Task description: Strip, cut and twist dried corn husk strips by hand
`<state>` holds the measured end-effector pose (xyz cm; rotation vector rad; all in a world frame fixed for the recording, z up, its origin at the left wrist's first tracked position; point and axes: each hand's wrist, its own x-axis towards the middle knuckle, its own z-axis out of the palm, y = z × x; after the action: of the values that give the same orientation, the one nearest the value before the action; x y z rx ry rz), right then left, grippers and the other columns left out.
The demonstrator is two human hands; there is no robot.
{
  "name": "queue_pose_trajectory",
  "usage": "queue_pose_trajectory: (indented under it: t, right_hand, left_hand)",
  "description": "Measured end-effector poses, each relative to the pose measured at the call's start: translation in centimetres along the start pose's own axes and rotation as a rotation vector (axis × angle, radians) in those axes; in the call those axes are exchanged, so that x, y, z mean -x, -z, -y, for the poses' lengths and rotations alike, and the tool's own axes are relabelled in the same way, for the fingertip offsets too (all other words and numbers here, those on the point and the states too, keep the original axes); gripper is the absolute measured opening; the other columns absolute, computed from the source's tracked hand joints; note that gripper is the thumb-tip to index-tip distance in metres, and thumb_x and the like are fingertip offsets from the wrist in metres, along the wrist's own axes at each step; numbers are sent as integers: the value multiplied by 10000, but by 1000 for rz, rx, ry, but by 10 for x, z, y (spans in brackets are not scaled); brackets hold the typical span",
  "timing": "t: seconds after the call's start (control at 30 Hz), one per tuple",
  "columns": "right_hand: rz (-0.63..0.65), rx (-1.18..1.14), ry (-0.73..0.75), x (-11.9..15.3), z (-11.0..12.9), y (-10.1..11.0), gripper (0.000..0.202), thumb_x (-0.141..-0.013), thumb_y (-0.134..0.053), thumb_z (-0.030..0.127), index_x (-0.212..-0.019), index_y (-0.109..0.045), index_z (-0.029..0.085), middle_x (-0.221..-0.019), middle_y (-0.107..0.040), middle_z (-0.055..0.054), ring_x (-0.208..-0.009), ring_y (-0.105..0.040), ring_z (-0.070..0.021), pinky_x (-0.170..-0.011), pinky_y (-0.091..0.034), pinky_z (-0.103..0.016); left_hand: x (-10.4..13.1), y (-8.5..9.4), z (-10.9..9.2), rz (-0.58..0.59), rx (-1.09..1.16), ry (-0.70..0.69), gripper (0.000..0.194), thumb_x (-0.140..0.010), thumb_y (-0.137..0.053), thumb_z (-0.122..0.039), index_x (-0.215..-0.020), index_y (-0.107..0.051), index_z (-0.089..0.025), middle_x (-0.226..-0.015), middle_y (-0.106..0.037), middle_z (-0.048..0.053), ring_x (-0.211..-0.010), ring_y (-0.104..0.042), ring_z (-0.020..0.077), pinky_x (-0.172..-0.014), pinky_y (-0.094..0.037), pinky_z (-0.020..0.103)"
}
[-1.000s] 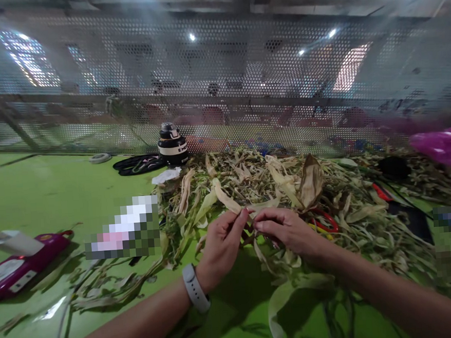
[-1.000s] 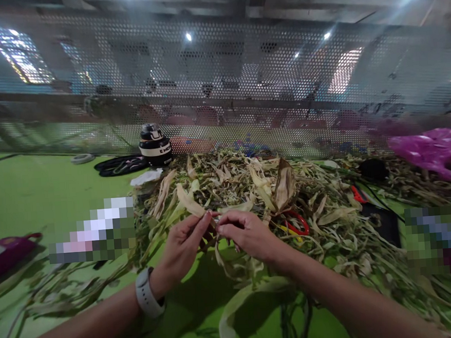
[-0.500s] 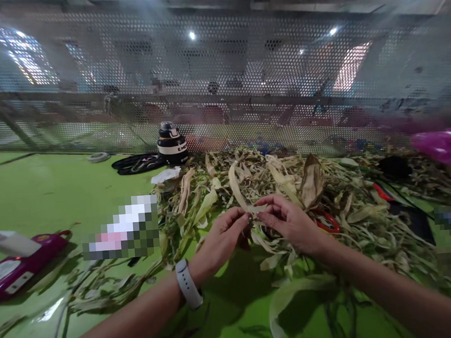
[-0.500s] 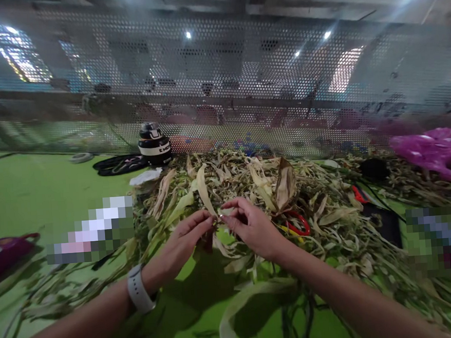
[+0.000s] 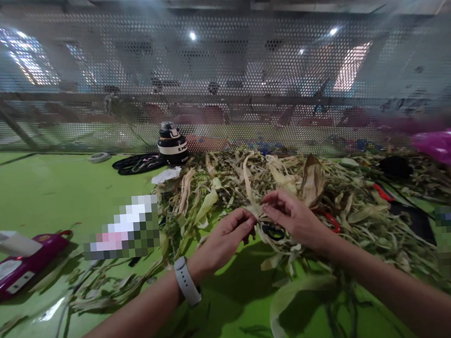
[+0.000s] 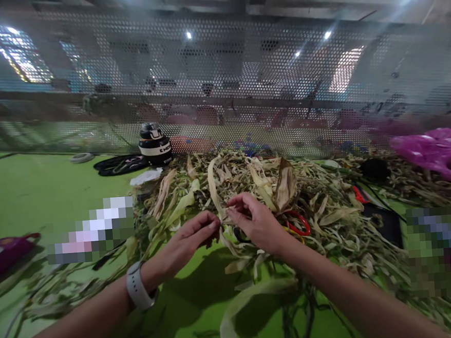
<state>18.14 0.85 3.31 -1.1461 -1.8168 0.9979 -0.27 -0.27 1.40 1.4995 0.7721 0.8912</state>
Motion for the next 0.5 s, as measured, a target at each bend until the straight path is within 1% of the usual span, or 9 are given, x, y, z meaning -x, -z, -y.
queue_pose_trajectory:
  t: [0.1,0.2,0.3,0.37,0.43,0.5]
  right_hand:
    - [130,-47,-101,-1,2,0,288,-750,-640,395,-878,-538,158,-754,-538,7,-686,-500,-116,-602,-400,-223]
    - [233,-117,-188,1,6,-1,327,-699,-676,441,-761,-569,139,-654,-506,33,-594,-446,-87,-553,-357,-213]
    - [240,-173,-226,3,10,-1,347,-691,-672,468,-697,-568,137,-591,-475,47,-547,-411,-73,-522,-325,-207]
    - [224,-204,-215,3,11,1,342,-697,-668,467,-699,-559,144,-580,-470,53,-531,-405,-69,-504,-314,-202]
    - [200,-226,-210,3,11,4,333,-718,-649,468,-730,-554,150,-581,-470,55,-519,-403,-68,-489,-308,-198]
    - [193,-221,-219,1,10,5,325,-721,-652,456,-756,-550,150,-602,-484,49,-536,-416,-72,-501,-322,-197]
  left_hand:
    - [0,-1,1,-30,-49,-48,189,-870,-449,-336,-795,-492,-167,-680,-413,-38,-621,-363,102,-583,-336,220]
    - [0,-3,1,-83,-114,-63,175,-867,-455,-318,-795,-497,-165,-680,-426,-36,-622,-373,104,-587,-343,221]
    - [2,-2,-2,-95,-188,-98,183,-874,-443,-311,-796,-519,-164,-683,-450,-29,-634,-400,109,-599,-363,220]
    - [2,0,-4,-58,-235,-132,199,-888,-418,-312,-828,-541,-166,-706,-482,-18,-658,-439,114,-624,-388,225]
    - [2,2,-5,3,-279,-157,193,-888,-423,-310,-899,-557,-171,-748,-526,-4,-682,-476,119,-646,-412,232]
    - [2,3,-4,22,-315,-162,188,-883,-438,-311,-927,-558,-173,-757,-551,2,-669,-496,116,-632,-424,231]
